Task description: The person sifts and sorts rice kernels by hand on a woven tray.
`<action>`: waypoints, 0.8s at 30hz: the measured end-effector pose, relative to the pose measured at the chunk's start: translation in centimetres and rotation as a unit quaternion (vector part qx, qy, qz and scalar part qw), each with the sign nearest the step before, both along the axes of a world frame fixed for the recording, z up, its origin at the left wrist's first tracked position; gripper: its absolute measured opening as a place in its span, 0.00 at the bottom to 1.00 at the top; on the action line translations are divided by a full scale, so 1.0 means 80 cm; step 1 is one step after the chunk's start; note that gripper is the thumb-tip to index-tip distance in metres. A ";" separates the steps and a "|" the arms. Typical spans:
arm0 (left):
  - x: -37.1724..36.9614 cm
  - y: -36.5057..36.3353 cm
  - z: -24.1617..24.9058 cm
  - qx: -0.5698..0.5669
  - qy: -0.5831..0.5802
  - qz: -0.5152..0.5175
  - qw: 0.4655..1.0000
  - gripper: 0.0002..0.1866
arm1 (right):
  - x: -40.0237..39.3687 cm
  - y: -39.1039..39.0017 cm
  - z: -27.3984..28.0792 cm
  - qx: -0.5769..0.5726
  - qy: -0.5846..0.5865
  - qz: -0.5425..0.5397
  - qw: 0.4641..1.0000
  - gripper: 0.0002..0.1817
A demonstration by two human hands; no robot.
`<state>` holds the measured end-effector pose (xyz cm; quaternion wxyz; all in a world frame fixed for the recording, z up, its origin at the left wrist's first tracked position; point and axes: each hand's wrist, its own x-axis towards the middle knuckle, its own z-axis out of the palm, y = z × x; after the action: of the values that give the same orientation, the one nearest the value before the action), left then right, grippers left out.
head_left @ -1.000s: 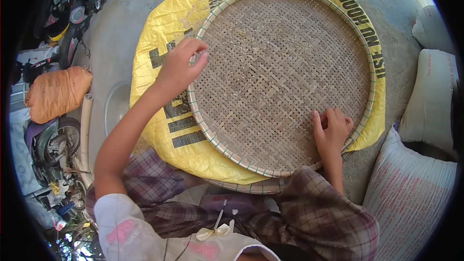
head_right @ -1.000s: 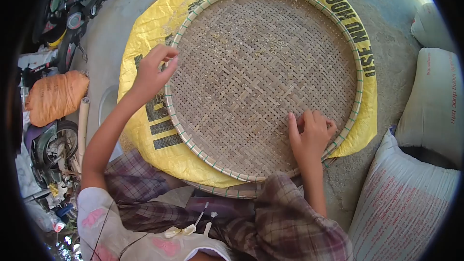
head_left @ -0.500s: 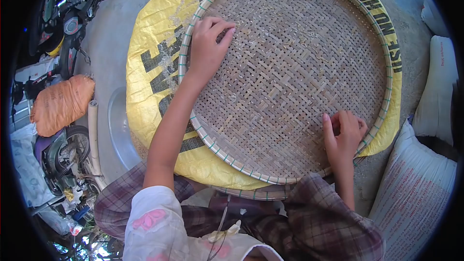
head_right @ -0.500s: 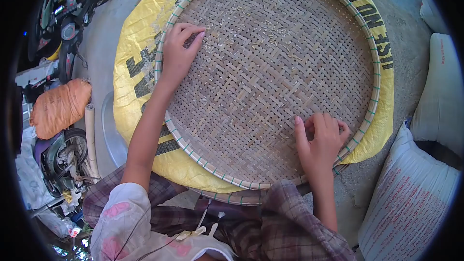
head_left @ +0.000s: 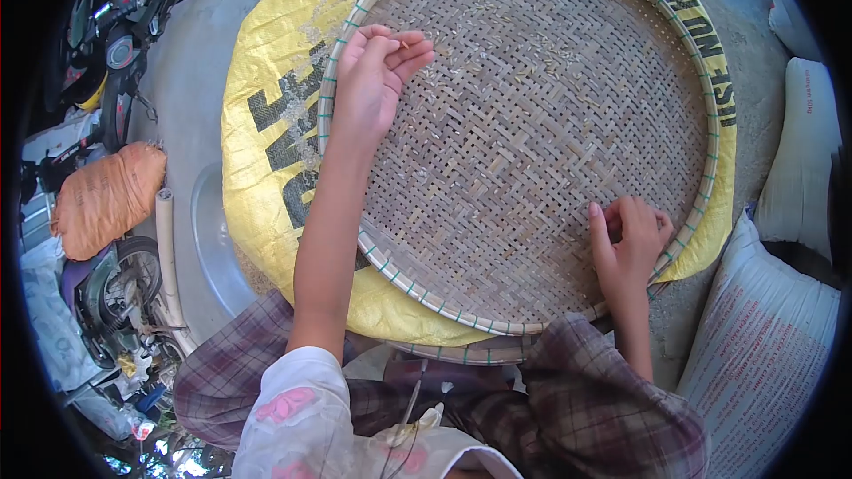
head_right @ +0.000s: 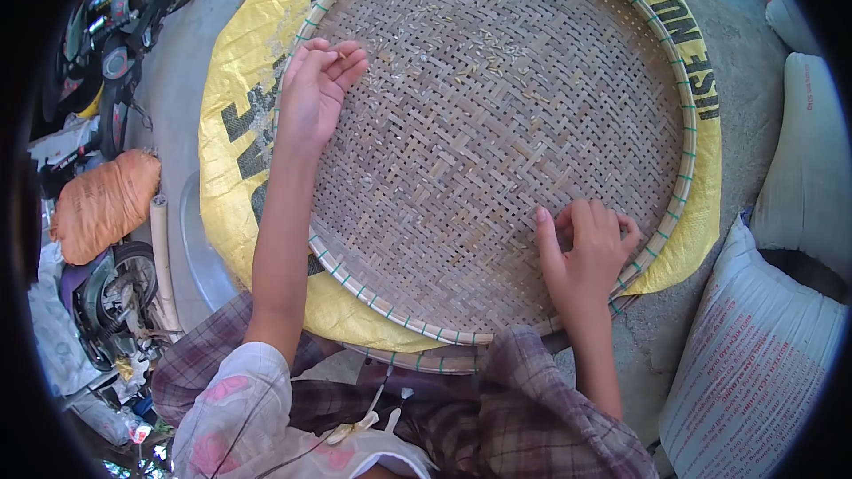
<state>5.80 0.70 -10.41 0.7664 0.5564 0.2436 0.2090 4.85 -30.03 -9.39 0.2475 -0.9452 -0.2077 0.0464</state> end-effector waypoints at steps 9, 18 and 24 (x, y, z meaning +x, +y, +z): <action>0.005 -0.008 0.019 0.182 0.177 -0.066 0.965 0.04 | 0.001 0.001 0.001 0.008 -0.004 0.001 1.000 0.14; 0.015 -0.013 -0.004 0.677 0.131 -0.084 0.719 0.09 | 0.000 0.001 0.000 0.000 0.001 -0.002 1.000 0.14; 0.007 0.001 0.022 0.101 0.107 -0.062 0.987 0.07 | 0.001 0.000 0.000 0.007 0.005 -0.003 1.000 0.14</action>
<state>6.35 0.80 -8.69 0.6870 0.6642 0.2673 0.1238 4.90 -29.99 -9.37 0.2549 -0.9439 -0.2043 0.0487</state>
